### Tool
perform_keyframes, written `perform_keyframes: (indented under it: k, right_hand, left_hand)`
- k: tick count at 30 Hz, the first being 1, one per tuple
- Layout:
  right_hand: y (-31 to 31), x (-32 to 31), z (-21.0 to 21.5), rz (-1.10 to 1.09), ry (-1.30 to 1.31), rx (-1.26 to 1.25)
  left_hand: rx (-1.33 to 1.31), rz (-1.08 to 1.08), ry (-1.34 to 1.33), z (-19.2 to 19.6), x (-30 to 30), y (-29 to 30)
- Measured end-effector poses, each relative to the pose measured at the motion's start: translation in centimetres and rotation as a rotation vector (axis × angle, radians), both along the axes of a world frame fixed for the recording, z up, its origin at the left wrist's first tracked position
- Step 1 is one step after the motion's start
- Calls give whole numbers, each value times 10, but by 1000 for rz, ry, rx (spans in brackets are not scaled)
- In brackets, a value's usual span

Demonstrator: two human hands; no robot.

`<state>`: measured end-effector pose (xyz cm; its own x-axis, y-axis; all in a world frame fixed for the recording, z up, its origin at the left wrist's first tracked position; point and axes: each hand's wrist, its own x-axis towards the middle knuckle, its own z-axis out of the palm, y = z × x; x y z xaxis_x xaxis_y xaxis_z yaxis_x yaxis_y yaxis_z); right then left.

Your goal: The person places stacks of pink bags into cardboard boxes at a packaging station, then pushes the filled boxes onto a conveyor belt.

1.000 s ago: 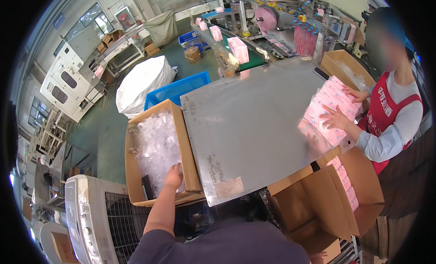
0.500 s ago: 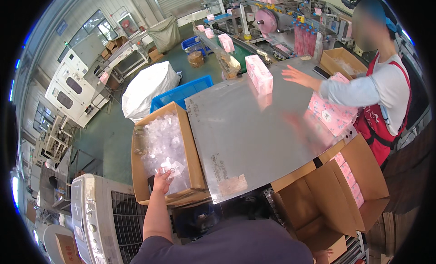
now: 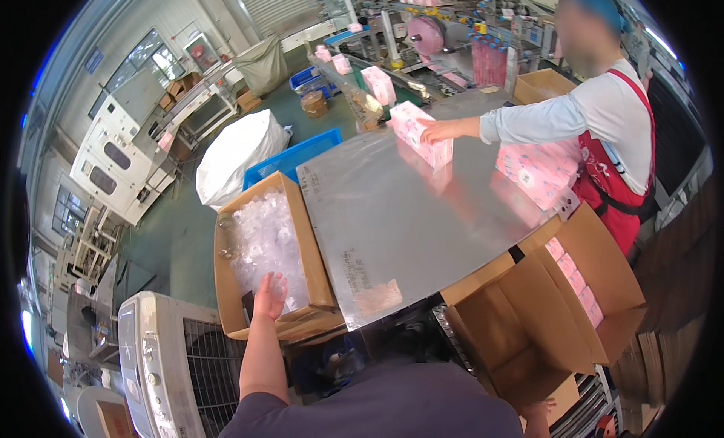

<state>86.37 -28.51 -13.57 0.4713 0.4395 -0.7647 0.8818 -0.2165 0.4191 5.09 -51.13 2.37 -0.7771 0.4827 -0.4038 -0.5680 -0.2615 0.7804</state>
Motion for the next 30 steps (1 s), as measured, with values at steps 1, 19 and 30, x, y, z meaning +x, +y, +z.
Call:
perform_keyframes:
  k: [1,19,30]
  right_hand:
    - [1,1,-4,48,6,-19]
    - [-24,-24,17,55,-50,134]
    - [-13,-39,38,156,-41,98]
  left_hand:
    - [79,-66,-32,5,7,16]
    - [-285,-1721,291,-2,447,281]
    - [-327,-1332,2157,-11,355,254]
